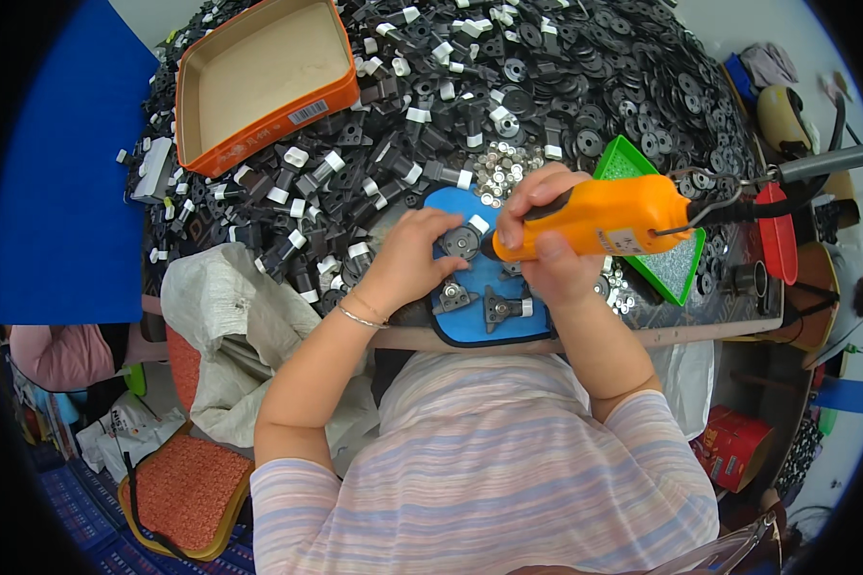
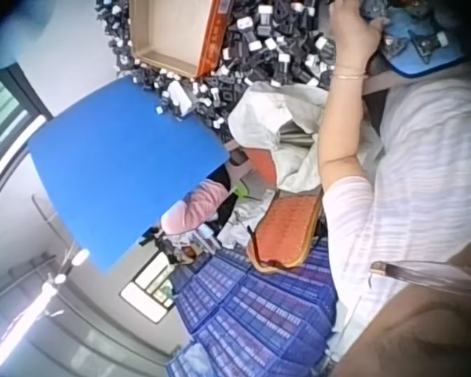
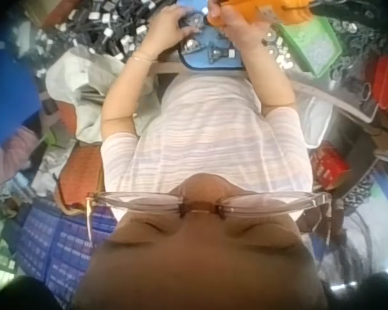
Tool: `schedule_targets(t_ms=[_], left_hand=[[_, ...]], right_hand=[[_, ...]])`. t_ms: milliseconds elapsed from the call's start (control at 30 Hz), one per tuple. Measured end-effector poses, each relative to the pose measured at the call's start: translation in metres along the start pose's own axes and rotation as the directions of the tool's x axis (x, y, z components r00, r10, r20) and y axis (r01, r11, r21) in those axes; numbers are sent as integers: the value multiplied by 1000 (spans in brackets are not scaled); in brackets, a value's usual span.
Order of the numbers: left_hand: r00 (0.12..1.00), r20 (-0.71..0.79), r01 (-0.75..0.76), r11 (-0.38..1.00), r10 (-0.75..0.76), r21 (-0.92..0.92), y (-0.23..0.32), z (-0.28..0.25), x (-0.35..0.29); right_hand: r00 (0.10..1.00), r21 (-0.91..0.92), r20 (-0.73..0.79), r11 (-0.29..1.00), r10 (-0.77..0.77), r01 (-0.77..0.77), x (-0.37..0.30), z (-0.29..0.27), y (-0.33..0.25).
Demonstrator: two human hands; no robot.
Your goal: Assembling small plastic components by attaching metal plates using an electric screwdriver.
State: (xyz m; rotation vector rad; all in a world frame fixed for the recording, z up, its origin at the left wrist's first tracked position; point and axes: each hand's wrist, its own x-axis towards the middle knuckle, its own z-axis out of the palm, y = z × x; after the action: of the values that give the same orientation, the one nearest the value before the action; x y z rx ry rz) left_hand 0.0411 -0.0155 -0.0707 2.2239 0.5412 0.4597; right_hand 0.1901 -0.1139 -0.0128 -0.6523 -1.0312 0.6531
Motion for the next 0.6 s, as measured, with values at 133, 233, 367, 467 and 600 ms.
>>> schedule_targets(t_ms=[133,233,367,467,600], left_hand=[[997,72,22,998,-18,-57,-4,-3,4],[993,111,36,998,-29,-57,-6,-5,7],[987,158,38,998,-30,-50,-12,-3,10],[990,139,-27,999,33,-44,-16,0,10],[988,125,-93,996,94,-8,-17,0,11]], right_hand=[[998,-67,47,997,33,-30,-2,5,6],[998,-56,46,997,49,-46,-3,11,11],[986,-58,157,997,63,-55,-2,9,14],[969,-147,246,989,21,15,0,8,17],[970,-196,236,981,53,-6,0,5,19]])
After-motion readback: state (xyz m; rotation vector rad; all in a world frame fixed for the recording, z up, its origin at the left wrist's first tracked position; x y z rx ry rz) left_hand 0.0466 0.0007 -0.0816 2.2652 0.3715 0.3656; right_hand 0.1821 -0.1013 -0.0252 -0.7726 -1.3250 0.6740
